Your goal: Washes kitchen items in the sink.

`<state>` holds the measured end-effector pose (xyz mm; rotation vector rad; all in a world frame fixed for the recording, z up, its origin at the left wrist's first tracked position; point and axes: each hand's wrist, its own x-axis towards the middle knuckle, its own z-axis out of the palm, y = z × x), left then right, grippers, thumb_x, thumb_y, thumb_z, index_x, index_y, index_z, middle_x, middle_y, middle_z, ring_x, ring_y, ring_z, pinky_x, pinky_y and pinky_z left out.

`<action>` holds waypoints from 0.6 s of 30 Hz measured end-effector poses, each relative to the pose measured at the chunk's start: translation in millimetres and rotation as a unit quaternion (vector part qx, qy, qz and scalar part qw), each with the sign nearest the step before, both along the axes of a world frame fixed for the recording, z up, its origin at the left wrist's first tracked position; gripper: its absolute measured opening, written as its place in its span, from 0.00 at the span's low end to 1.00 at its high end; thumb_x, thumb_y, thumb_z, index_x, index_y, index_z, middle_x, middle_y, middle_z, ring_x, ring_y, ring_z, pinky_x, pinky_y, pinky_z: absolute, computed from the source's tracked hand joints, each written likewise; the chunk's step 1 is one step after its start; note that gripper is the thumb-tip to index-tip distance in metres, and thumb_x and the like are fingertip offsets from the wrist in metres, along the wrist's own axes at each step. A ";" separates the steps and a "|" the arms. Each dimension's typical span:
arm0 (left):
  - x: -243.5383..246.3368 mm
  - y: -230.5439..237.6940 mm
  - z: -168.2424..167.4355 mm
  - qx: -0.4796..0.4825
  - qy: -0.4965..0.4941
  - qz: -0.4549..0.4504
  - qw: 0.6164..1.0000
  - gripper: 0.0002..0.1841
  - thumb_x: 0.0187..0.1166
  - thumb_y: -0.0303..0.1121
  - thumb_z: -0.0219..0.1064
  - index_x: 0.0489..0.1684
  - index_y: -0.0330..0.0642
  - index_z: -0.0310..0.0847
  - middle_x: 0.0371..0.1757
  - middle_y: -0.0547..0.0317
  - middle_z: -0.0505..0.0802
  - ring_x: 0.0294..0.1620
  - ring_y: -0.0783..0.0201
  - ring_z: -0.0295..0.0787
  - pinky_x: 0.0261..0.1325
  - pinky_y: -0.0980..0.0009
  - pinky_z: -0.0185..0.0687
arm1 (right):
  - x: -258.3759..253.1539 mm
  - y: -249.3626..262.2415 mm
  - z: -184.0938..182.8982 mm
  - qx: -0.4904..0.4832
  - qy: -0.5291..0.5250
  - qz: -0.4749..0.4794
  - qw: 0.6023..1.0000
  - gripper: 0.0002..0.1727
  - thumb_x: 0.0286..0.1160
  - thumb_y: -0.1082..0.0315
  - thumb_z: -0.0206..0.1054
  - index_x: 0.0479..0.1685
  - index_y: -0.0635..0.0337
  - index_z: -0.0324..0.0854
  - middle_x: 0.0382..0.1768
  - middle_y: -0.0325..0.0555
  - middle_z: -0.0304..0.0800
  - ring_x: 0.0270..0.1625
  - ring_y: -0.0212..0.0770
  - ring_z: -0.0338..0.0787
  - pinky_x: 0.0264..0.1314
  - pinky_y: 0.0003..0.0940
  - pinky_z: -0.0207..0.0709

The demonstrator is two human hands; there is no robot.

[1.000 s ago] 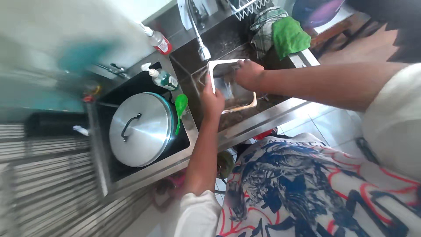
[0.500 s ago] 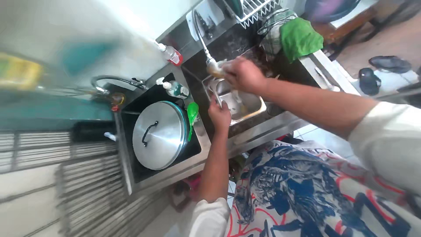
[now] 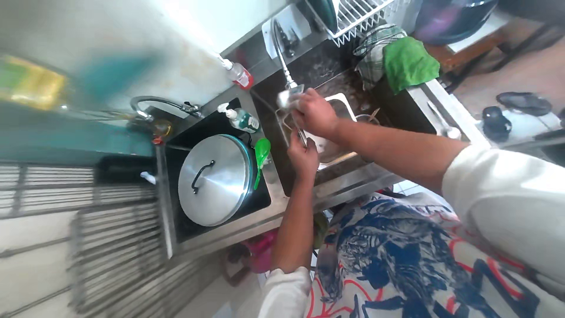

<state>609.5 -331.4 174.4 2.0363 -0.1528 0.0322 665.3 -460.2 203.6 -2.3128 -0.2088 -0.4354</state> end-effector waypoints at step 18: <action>10.8 4.0 -5.9 -0.092 -0.209 0.122 0.966 0.29 0.74 0.16 0.62 0.78 0.24 0.65 0.27 0.57 0.90 0.22 0.77 0.83 0.28 0.77 0.83 | -11.6 -42.4 23.1 0.145 0.301 -0.200 0.921 0.20 0.84 0.62 0.65 0.67 0.66 0.79 0.60 0.65 0.88 0.63 0.64 0.90 0.65 0.66 0.81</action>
